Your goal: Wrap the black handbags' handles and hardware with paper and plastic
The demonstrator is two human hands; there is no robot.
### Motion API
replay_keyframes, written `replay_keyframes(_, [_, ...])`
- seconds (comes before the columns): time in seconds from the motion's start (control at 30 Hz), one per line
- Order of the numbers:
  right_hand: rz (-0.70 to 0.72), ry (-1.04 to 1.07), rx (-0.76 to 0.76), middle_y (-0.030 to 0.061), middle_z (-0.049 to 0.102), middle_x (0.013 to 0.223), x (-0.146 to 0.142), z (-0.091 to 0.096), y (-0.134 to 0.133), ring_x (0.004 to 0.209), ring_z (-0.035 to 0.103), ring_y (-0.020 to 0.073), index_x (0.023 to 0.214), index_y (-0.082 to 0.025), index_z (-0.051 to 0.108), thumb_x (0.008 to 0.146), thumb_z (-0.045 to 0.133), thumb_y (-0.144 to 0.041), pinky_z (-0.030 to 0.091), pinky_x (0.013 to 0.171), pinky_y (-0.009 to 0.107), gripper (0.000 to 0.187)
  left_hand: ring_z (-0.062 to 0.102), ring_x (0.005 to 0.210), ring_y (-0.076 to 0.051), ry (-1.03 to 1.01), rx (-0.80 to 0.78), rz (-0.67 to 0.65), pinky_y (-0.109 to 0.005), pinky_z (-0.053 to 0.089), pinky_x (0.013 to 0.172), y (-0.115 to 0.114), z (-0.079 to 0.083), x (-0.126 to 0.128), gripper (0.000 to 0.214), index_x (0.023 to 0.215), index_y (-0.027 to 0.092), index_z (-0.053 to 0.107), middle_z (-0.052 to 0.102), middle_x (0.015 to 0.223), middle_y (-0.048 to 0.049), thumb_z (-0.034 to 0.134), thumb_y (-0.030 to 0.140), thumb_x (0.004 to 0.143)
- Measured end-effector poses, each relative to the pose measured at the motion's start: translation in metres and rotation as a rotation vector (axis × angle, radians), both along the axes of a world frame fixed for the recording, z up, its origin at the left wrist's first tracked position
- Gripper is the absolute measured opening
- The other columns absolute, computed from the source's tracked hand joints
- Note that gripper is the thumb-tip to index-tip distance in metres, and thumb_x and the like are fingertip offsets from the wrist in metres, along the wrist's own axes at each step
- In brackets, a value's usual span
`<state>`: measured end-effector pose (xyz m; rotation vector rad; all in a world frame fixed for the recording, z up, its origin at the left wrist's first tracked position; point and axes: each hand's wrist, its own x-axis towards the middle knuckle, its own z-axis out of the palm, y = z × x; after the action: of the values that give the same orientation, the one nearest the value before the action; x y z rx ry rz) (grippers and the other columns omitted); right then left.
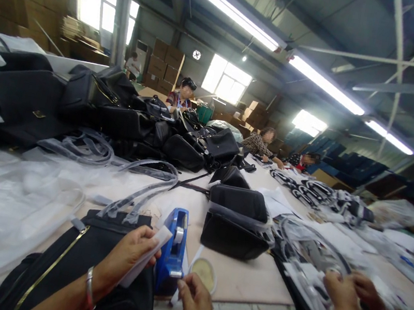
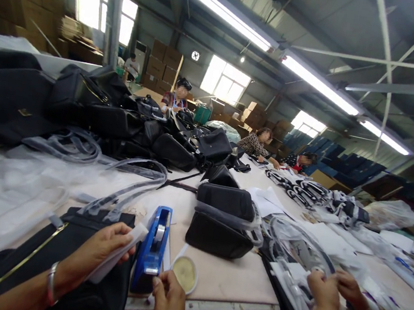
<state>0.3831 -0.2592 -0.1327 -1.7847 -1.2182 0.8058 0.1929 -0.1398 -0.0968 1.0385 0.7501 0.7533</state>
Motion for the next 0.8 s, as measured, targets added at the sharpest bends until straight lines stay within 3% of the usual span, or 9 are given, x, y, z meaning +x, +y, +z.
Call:
replay_keyframes(0.2, [-0.034,0.132,0.042,-0.0019,0.053,0.061,0.004,-0.010,0.003,0.058,0.049,0.0133,0.067,-0.018,0.053,0.081,0.058,-0.041,0.036,0.056,0.024,0.027,0.062,0.061,-0.014,0.020,0.010,0.011,-0.024,0.047,0.060,-0.001,0.003,0.000,0.035,0.085,0.017,0.058,0.070,0.074,-0.0039,0.068,0.049,0.077])
replay_keyframes(0.33, [-0.050,0.411,-0.057,-0.0057,0.050,0.053,0.009,-0.027,0.005,0.037,0.032,0.0064,0.067,-0.020,0.050,0.071,0.067,-0.058,0.026,0.037,0.021,0.042,0.063,0.062,-0.015,0.028,0.004,0.023,-0.025,0.047,0.059,-0.001,0.004,-0.002,0.035,0.085,0.017,0.058,0.070,0.075,-0.0040,0.069,0.049,0.077])
replay_keyframes(0.5, [-0.076,0.603,-0.115,-0.0095,0.044,0.048,0.007,-0.027,0.007,0.034,0.024,0.0027,0.067,-0.020,0.048,0.059,0.075,-0.065,0.027,0.033,0.018,0.053,0.062,0.062,-0.014,0.032,-0.018,0.015,-0.024,0.047,0.059,0.000,0.004,-0.003,0.035,0.086,0.017,0.058,0.070,0.076,-0.0040,0.068,0.049,0.078])
replay_keyframes(0.63, [-0.097,0.564,-0.129,-0.0079,0.047,0.049,0.006,-0.026,0.009,0.035,0.025,0.0040,0.066,-0.020,0.048,0.062,0.071,-0.062,0.027,0.034,0.019,0.048,0.062,0.063,-0.014,0.037,-0.024,-0.009,-0.024,0.048,0.060,0.001,0.005,-0.002,0.034,0.087,0.017,0.057,0.071,0.076,-0.0041,0.067,0.048,0.079])
replay_keyframes(0.8, [-0.124,0.131,-0.050,-0.0007,0.054,0.054,-0.001,-0.049,-0.004,0.053,0.048,0.0130,0.058,-0.019,0.053,0.068,0.067,-0.044,0.036,0.052,0.023,0.031,0.063,0.062,-0.014,0.045,-0.061,-0.004,-0.024,0.047,0.059,0.002,0.005,-0.004,0.035,0.086,0.018,0.058,0.071,0.075,-0.0036,0.069,0.049,0.076])
